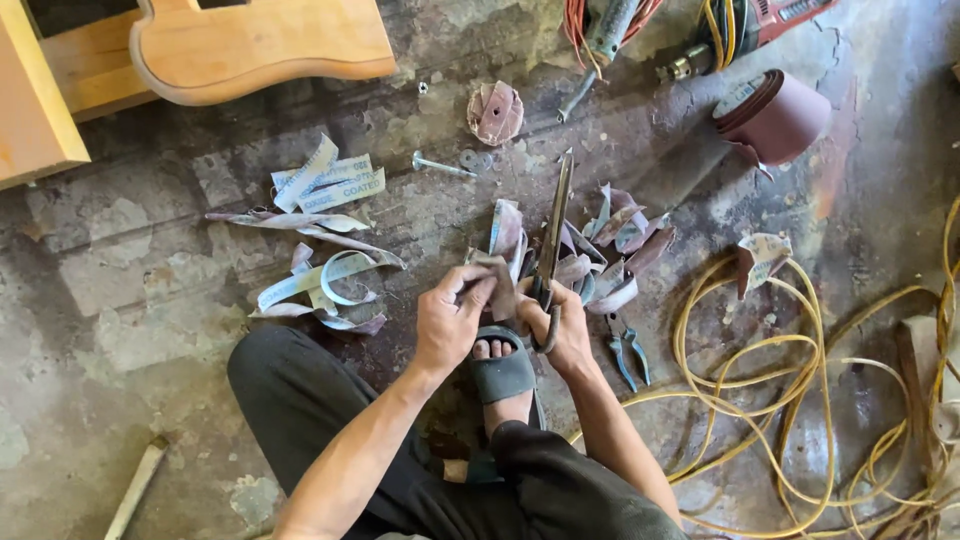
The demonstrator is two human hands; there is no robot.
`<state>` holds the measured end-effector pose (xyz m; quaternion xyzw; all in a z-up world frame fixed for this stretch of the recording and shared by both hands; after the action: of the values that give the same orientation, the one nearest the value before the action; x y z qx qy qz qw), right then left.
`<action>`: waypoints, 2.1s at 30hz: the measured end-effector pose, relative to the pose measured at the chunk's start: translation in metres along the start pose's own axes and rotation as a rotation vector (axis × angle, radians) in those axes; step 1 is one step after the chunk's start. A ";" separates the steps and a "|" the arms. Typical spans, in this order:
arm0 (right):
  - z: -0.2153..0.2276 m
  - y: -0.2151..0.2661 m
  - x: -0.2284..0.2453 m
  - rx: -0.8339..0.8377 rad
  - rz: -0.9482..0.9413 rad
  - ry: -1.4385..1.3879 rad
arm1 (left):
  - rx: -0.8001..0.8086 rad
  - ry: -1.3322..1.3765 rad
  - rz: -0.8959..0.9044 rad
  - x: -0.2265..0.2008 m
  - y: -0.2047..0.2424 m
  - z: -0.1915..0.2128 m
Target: Cutting sandpaper into smaller strips using scissors.
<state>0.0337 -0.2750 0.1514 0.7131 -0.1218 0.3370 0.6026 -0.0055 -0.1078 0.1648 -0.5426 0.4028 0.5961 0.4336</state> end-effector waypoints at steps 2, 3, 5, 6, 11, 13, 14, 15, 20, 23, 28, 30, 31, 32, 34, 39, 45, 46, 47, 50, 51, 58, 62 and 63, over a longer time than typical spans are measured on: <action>-0.003 0.004 0.004 0.008 -0.006 -0.025 | -0.037 -0.061 0.030 0.003 0.000 0.001; -0.005 0.006 0.007 0.016 -0.011 -0.052 | -0.074 -0.124 0.059 0.004 0.000 0.004; -0.006 0.006 0.003 0.033 0.022 -0.051 | -0.077 -0.137 0.061 0.012 0.001 0.004; -0.006 0.007 0.001 0.049 0.055 -0.050 | -0.080 -0.148 0.062 0.016 0.002 0.004; -0.004 0.005 -0.006 0.014 0.060 0.048 | -0.072 -0.178 0.063 0.017 0.008 0.003; -0.004 0.004 -0.007 0.000 0.040 0.061 | -0.078 -0.129 0.049 0.016 0.006 0.004; -0.003 0.004 -0.008 -0.005 0.030 0.060 | -0.048 -0.059 0.158 0.020 0.007 0.004; -0.002 0.003 -0.009 -0.013 0.022 0.059 | -0.016 0.011 0.266 0.024 0.007 0.003; -0.007 -0.002 -0.001 -0.040 -0.012 0.016 | 0.083 0.245 0.366 0.039 0.008 -0.001; -0.013 -0.008 -0.011 0.014 -0.041 -0.017 | -0.056 0.186 0.377 0.043 0.000 0.009; -0.030 -0.005 -0.030 0.129 -0.106 0.194 | -0.232 0.132 0.242 0.041 -0.009 0.022; -0.039 0.003 -0.026 0.171 -0.071 0.359 | -0.220 -0.006 0.069 0.035 -0.012 0.023; -0.040 0.004 -0.026 0.170 -0.074 0.359 | -0.219 -0.005 0.071 0.035 -0.011 0.022; -0.042 0.005 -0.025 0.187 -0.045 0.372 | -0.220 -0.074 0.070 0.034 -0.011 0.022; -0.044 0.006 -0.023 0.200 -0.015 0.383 | -0.218 -0.142 0.066 0.029 -0.012 0.021; -0.044 0.005 -0.019 0.168 0.036 0.446 | -0.276 -0.135 0.010 0.026 -0.009 0.018; -0.039 0.003 -0.024 0.182 0.060 0.463 | -0.273 -0.103 -0.030 0.023 -0.009 0.014; -0.039 0.004 -0.024 0.181 0.060 0.462 | -0.272 -0.103 -0.030 0.023 -0.008 0.014; -0.040 0.003 -0.022 0.187 0.072 0.466 | -0.272 -0.103 -0.012 0.025 -0.008 0.014; -0.039 0.004 -0.025 0.188 0.078 0.464 | -0.261 -0.117 0.009 0.027 -0.007 0.013; -0.039 0.004 -0.026 0.187 0.071 0.459 | -0.251 -0.133 0.013 0.027 -0.007 0.013; -0.041 0.003 -0.026 0.132 0.037 0.494 | -0.253 -0.035 0.007 0.024 -0.012 0.015; -0.042 0.001 -0.029 0.118 0.043 0.484 | -0.270 0.170 0.165 0.038 -0.009 0.018; -0.042 0.000 -0.029 0.122 0.028 0.473 | -0.264 0.247 0.245 0.041 -0.009 0.019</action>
<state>-0.0019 -0.2418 0.1355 0.6477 0.0333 0.5098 0.5652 -0.0039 -0.0837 0.1251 -0.6104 0.4342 0.6210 0.2307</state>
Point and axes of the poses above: each hand's wrist, its own y-axis away from the middle knuckle, its own z-axis out of the back of the hand, x = y × z, the point moved 4 cm from there along -y, towards the middle knuckle, and after that the axes turned 14 degrees about -z, right-handed, at the moved point
